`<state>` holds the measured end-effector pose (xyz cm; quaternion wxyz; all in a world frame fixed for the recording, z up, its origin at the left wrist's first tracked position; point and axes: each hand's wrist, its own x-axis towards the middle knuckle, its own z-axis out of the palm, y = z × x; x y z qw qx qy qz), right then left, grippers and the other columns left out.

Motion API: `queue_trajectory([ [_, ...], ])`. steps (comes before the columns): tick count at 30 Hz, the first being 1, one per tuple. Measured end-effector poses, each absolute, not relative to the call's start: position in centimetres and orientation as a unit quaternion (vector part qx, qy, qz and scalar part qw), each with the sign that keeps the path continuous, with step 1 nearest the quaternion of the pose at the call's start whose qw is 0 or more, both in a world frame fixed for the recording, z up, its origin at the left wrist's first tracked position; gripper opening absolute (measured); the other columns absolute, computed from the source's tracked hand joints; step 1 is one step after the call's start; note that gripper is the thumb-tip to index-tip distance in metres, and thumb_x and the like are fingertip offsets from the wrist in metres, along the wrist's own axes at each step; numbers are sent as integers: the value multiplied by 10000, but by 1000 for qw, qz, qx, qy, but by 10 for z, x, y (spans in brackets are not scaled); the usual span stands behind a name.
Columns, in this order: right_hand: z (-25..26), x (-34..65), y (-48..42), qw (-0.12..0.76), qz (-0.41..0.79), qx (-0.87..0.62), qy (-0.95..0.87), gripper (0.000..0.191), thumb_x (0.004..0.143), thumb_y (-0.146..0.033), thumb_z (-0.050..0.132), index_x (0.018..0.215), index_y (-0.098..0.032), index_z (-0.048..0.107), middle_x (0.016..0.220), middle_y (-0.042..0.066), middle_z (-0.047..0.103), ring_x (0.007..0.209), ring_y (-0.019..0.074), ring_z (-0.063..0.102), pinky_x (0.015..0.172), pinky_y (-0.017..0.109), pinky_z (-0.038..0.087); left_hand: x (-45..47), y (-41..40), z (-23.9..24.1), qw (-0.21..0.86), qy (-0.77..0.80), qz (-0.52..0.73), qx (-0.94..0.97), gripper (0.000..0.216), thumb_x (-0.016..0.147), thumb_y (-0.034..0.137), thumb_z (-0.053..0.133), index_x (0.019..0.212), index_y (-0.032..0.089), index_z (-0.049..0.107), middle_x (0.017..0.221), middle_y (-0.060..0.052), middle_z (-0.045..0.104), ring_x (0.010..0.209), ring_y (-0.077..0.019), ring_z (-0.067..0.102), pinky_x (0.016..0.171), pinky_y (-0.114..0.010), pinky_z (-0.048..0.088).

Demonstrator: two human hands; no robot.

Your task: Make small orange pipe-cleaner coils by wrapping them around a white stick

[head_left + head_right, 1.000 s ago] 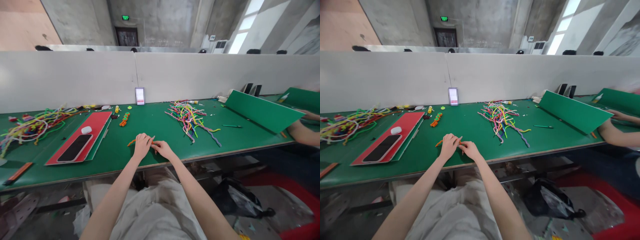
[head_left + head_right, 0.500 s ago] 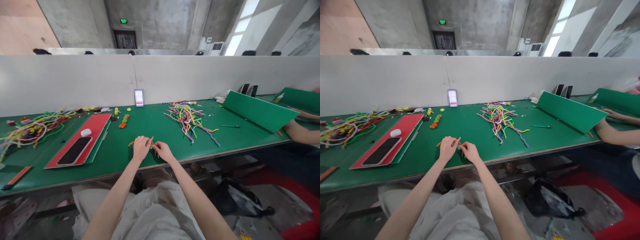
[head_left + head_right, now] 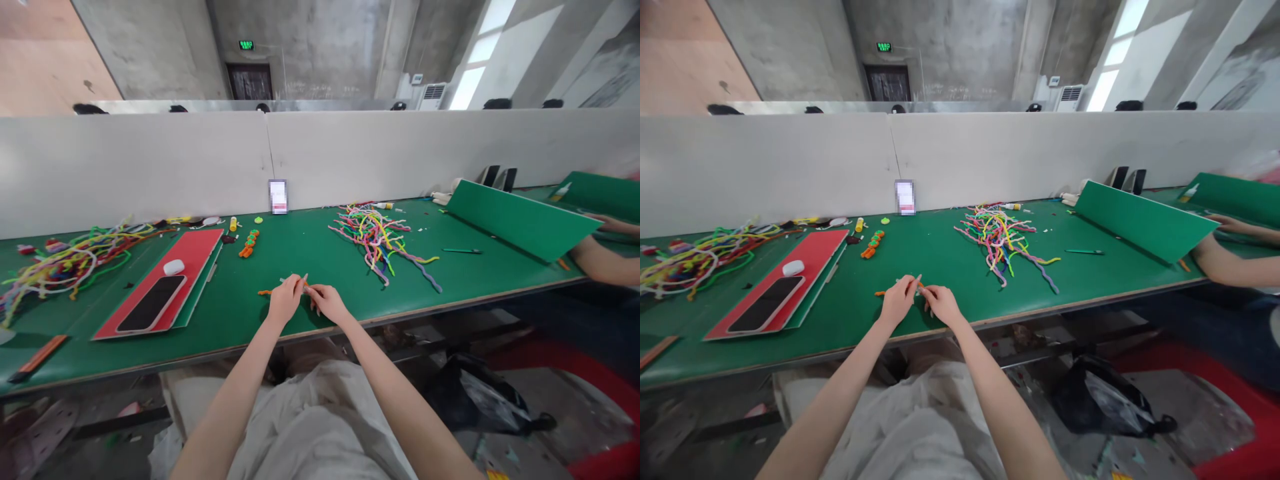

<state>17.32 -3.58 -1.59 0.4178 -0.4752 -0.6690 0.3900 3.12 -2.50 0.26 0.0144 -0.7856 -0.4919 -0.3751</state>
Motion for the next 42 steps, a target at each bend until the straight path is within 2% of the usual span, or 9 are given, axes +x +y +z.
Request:
queue_trajectory([
  [3,-16,174,-36,430,400,-465,-662,375,845,-442,412,685,-155,594,455,-34,505,332,59,410,385,178,297,31,-26,3,17,-492,-368,-789,233,903,310,330,801,184,497,658,12,585,547,-104,548,515,-196,357],
  [6,-17,174,-36,442,422,-453,-649,365,841,-459,411,744,-159,595,453,-46,483,328,58,383,369,178,280,32,-27,4,29,-487,-364,-794,264,915,318,285,826,176,489,677,-9,594,556,-120,553,523,-215,362],
  [12,-15,176,-36,462,493,-415,-609,391,809,-521,412,793,-156,554,466,-55,475,324,61,369,337,179,285,34,-30,10,67,-433,-340,-832,260,904,246,283,791,176,505,738,-35,614,704,-160,560,787,-320,365],
  [16,-10,178,-37,480,533,-393,-576,411,785,-547,432,763,-153,546,444,-61,443,331,61,365,337,181,285,34,-32,12,89,-442,-341,-825,260,904,189,255,830,162,503,784,-54,617,736,-168,548,837,-371,324],
  [21,-7,180,-38,517,550,-389,-529,411,771,-570,437,712,-168,497,417,-70,411,322,60,347,328,187,241,37,-35,13,98,-423,-303,-848,249,892,180,291,769,167,506,705,-34,593,724,-165,542,897,-394,277],
  [28,-3,179,-40,549,557,-389,-486,421,751,-577,464,590,-195,391,403,-81,369,319,54,297,329,202,212,42,-37,14,64,-371,-233,-897,266,888,168,279,746,176,505,673,-20,595,657,-148,551,805,-338,337],
  [33,-5,181,-40,550,570,-380,-477,389,756,-562,466,652,-188,449,374,-98,302,310,57,231,319,208,172,41,-35,13,38,-391,-230,-890,281,902,208,250,775,186,499,591,-4,571,577,-145,537,772,-325,356],
  [39,-8,185,-37,530,600,-366,-475,407,747,-577,467,652,-182,452,381,-107,236,311,51,197,321,204,171,38,-30,8,5,-440,-234,-867,294,912,279,250,781,212,504,547,7,538,554,-161,535,560,-251,358],
  [42,-9,187,-36,523,609,-358,-477,412,755,-572,458,642,-176,466,375,-105,233,311,50,192,325,205,173,36,-29,5,1,-454,-233,-860,292,915,284,248,795,214,505,556,4,546,569,-166,546,537,-239,352],
])
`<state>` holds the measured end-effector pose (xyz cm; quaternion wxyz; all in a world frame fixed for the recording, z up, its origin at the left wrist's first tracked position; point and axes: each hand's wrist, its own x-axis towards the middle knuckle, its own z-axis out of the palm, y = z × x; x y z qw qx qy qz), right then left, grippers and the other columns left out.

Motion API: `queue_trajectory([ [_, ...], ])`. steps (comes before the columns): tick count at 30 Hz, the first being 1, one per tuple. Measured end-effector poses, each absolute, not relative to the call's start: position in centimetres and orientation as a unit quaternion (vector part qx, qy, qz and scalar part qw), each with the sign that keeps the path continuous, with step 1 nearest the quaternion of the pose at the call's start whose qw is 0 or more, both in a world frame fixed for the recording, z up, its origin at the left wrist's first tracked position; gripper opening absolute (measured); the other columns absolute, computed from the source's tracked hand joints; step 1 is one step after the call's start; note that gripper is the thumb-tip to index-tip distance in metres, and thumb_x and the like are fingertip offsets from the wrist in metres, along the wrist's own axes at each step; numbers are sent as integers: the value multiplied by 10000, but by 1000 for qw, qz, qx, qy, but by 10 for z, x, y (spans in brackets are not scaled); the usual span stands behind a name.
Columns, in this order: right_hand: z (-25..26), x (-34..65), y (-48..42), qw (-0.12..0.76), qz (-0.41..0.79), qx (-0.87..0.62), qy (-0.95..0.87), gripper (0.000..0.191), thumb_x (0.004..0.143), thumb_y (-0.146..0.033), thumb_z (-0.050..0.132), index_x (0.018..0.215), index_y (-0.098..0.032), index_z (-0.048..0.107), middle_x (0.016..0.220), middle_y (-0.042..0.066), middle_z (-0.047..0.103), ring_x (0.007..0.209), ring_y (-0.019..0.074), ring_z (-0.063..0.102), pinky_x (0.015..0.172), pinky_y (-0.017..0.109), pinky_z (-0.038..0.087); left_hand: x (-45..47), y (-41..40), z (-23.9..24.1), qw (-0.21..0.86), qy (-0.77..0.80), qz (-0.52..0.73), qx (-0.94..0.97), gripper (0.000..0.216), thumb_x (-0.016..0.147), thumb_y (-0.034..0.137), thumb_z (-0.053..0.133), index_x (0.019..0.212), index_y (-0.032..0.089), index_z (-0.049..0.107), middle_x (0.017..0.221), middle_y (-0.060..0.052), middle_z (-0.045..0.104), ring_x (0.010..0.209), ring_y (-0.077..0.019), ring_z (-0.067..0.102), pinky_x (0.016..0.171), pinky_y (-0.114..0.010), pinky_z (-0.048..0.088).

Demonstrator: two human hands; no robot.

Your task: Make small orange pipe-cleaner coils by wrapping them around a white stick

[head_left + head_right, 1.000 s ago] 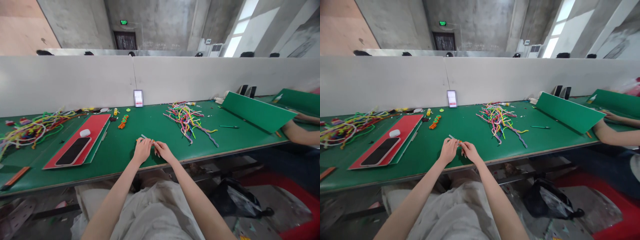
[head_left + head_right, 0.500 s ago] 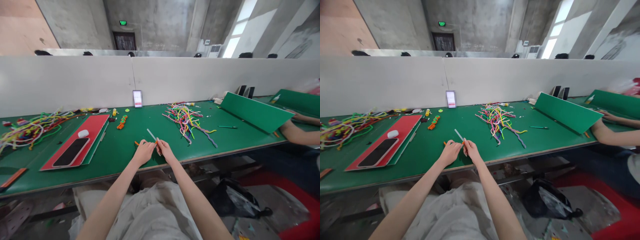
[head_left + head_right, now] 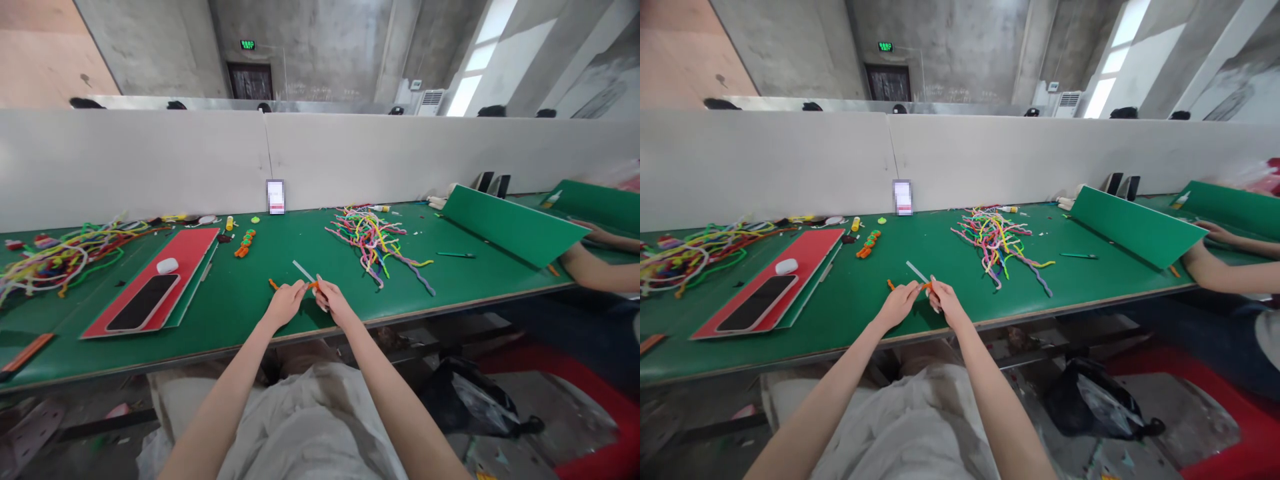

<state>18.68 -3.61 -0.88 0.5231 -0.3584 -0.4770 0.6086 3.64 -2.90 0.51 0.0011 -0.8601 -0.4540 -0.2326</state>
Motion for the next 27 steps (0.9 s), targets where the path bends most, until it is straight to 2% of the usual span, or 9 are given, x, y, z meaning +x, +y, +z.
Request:
queue_trajectory([
  [7,-7,191,-40,511,618,-341,-491,373,746,-528,496,652,-167,492,391,-96,268,325,46,196,347,208,180,37,-29,3,19,-472,-232,-850,271,909,291,282,866,194,531,606,-24,595,572,-176,554,564,-253,367],
  [15,-8,195,-42,461,634,-324,-529,380,744,-505,515,578,-163,503,328,-103,245,302,41,173,345,213,144,37,-27,1,28,-474,-232,-849,296,895,267,312,753,184,558,668,-52,626,621,-175,578,632,-276,389],
  [20,-8,202,-40,402,655,-314,-558,362,750,-478,523,603,-148,548,311,-105,277,289,39,189,338,200,161,37,-28,1,24,-471,-226,-852,258,885,269,342,724,201,532,580,-18,576,593,-168,564,590,-256,369],
  [27,0,210,-39,356,676,-301,-571,336,753,-457,533,640,-142,556,318,-110,274,291,40,182,328,191,174,37,-31,3,23,-452,-232,-861,271,889,302,351,695,204,512,589,-1,570,553,-142,538,567,-237,346],
])
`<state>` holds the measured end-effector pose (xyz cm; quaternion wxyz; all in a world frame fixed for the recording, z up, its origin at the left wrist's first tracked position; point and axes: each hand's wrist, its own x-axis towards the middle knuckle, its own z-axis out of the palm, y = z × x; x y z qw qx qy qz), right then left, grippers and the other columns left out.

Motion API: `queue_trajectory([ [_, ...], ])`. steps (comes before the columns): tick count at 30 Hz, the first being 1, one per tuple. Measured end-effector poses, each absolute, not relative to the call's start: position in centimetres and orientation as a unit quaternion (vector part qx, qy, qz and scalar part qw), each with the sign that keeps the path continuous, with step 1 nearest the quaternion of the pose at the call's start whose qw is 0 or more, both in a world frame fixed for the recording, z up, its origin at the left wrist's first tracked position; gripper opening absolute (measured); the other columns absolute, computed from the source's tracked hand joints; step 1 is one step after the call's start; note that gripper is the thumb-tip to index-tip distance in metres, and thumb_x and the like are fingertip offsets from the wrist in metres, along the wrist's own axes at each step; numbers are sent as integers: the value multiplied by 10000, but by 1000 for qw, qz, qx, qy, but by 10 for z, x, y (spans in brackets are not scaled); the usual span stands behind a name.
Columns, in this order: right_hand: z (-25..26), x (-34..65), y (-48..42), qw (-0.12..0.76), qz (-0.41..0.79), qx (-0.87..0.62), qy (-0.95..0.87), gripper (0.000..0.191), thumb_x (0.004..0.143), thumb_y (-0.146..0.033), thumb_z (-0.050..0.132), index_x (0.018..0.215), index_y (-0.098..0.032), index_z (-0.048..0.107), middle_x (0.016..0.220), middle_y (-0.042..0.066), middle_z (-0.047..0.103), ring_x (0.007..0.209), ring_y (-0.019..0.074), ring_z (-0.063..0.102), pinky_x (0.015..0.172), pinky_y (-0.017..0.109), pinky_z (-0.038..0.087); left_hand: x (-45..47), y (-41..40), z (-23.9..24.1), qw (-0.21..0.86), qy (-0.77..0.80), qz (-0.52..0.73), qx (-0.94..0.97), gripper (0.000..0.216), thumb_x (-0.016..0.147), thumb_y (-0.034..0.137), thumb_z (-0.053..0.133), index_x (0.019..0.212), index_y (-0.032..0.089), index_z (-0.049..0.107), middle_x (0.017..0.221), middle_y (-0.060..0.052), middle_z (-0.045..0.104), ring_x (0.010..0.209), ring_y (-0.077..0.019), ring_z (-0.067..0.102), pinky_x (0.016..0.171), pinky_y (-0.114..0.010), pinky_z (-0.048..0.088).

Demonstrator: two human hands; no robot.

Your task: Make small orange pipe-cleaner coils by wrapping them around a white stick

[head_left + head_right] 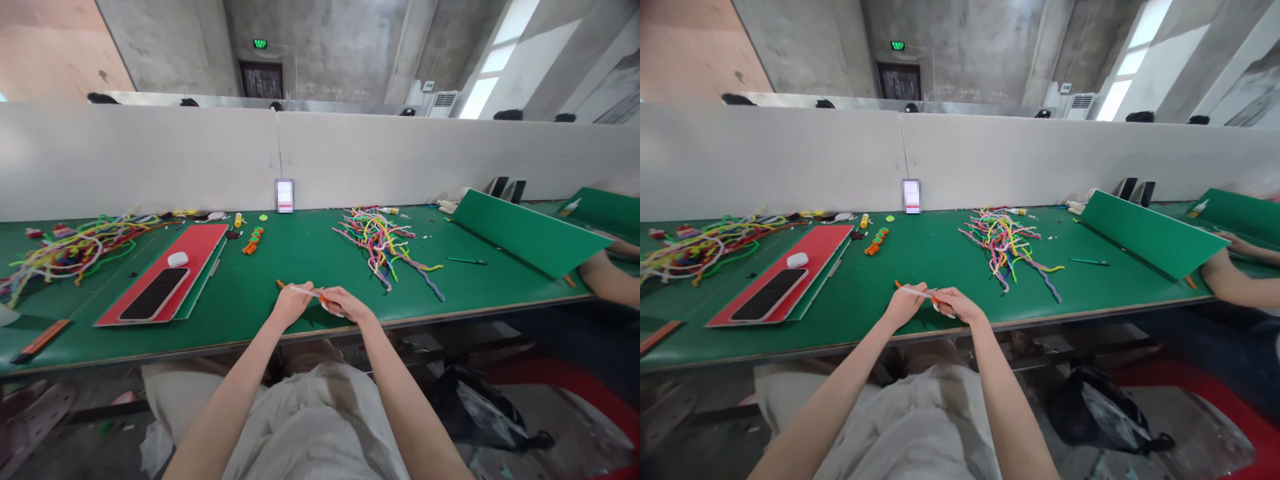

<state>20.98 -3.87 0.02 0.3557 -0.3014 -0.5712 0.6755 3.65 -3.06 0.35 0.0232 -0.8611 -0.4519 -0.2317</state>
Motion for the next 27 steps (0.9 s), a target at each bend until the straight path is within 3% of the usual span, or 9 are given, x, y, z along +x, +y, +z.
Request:
queue_trajectory([
  [5,-3,206,-41,385,663,-306,-565,354,767,-472,512,650,-141,561,325,-107,275,294,43,198,335,194,183,36,-30,3,31,-454,-262,-851,245,885,284,359,731,197,527,602,-20,568,612,-171,554,616,-272,370],
  [12,-7,199,-41,459,626,-331,-536,403,787,-528,454,741,-143,565,345,-95,321,313,59,254,364,203,224,35,-31,11,59,-484,-348,-801,161,846,308,445,886,182,537,858,-77,607,904,-222,522,808,-356,356],
  [18,-6,198,-42,479,608,-343,-532,460,806,-549,403,790,-133,597,372,-67,390,334,71,333,390,214,261,30,-37,17,34,-492,-453,-743,184,850,322,443,738,190,506,725,-25,580,762,-166,522,751,-309,372],
  [21,-6,197,-42,472,601,-361,-535,484,805,-576,378,778,-138,581,366,-67,392,329,75,340,387,215,258,30,-40,19,34,-479,-442,-758,192,846,331,451,732,188,510,718,-25,579,773,-166,524,766,-311,371],
  [27,-6,194,-43,469,587,-364,-550,463,801,-592,374,674,-168,509,363,-71,382,327,79,332,385,215,281,35,-40,18,28,-437,-373,-818,218,831,380,467,893,193,561,934,-66,607,964,-203,517,858,-340,356],
])
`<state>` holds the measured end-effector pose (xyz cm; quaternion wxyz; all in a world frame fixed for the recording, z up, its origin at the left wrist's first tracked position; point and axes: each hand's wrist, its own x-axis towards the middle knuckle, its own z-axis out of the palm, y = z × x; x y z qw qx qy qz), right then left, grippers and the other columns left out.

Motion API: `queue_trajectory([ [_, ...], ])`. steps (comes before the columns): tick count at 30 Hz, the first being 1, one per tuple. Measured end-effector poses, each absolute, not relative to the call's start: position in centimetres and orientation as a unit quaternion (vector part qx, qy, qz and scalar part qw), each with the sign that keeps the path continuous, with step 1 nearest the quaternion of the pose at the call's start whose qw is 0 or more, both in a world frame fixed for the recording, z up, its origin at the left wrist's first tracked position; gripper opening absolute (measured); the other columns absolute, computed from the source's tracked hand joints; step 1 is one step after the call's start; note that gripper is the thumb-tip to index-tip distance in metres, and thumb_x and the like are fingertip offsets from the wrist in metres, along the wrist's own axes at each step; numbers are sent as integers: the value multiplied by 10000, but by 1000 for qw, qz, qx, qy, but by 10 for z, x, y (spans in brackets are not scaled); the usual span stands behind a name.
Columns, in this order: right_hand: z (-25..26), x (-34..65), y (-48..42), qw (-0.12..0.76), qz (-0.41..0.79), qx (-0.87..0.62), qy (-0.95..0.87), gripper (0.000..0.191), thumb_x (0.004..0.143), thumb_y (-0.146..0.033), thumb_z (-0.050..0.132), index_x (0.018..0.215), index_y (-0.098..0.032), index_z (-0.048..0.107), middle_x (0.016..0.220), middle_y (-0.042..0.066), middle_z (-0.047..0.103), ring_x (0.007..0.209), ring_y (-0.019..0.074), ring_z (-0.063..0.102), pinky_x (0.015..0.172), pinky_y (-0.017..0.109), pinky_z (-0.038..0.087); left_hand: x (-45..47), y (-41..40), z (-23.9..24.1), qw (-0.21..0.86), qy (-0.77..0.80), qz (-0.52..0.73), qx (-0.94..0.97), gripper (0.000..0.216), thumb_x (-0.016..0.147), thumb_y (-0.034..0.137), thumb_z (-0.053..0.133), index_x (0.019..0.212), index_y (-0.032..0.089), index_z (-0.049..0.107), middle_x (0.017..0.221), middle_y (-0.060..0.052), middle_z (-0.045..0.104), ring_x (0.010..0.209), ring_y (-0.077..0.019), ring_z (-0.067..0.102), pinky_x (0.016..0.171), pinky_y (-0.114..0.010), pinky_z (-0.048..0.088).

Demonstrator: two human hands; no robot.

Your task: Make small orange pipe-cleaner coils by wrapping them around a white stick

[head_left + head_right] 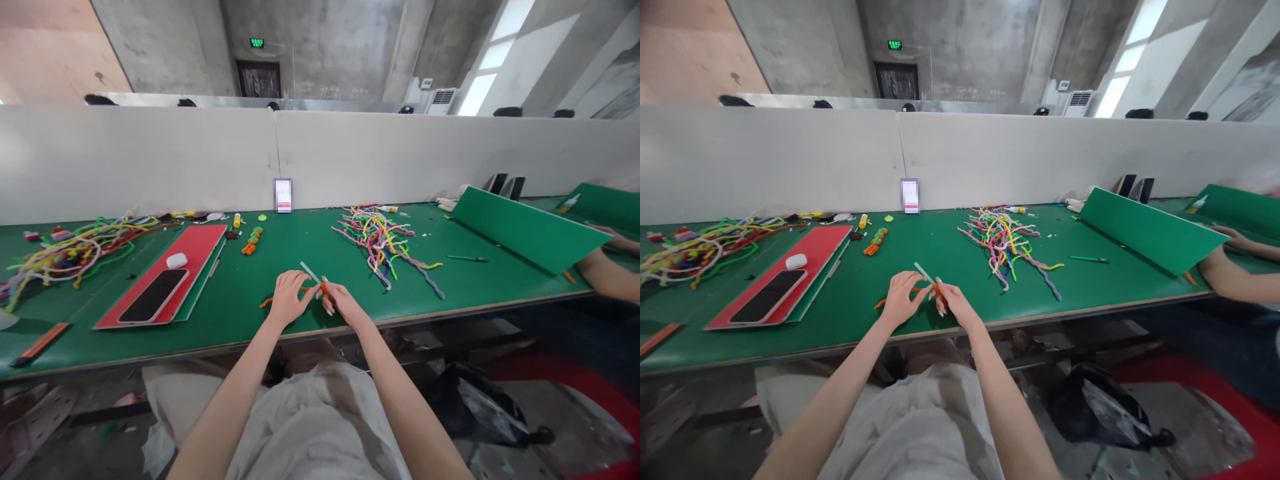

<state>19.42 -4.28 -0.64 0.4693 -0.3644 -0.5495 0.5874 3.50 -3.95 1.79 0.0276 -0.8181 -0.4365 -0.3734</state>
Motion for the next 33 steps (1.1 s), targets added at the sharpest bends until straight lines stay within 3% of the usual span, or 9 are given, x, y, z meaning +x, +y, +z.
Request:
queue_trajectory([
  [5,-5,190,-44,459,562,-385,-570,471,798,-588,384,582,-175,452,368,-58,406,326,71,344,374,206,271,35,-36,10,-33,-427,-317,-846,245,855,365,431,949,198,583,771,-30,648,738,-167,578,738,-294,402],
  [10,-2,184,-47,455,542,-407,-578,503,800,-600,359,561,-169,459,366,-45,428,318,69,366,350,197,265,32,-35,7,-55,-457,-319,-828,241,878,307,388,890,211,609,808,-4,672,694,-126,597,647,-216,397],
  [14,-3,182,-47,460,548,-431,-550,536,792,-639,286,609,-172,475,386,-41,448,315,79,400,344,196,316,31,-35,8,-59,-490,-314,-811,282,874,350,385,859,203,625,650,5,643,566,-109,563,535,-197,350],
  [22,-11,177,-43,475,529,-444,-545,401,760,-582,426,815,-185,443,424,-73,484,332,83,449,323,168,337,31,-32,8,-48,-547,-309,-777,310,865,370,385,818,195,636,563,4,592,499,-106,519,485,-204,278],
  [27,-16,177,-44,467,481,-477,-568,392,647,-484,629,818,-209,407,463,-94,479,362,83,456,322,160,335,31,-30,7,-48,-571,-312,-758,291,862,352,388,834,199,634,557,10,585,515,-110,531,485,-205,277],
  [33,-18,176,-46,462,433,-493,-596,374,621,-457,659,800,-195,460,475,-76,486,377,88,454,350,182,358,31,-31,8,-49,-579,-317,-749,286,858,354,391,801,204,627,533,22,565,496,-106,519,475,-208,265],
])
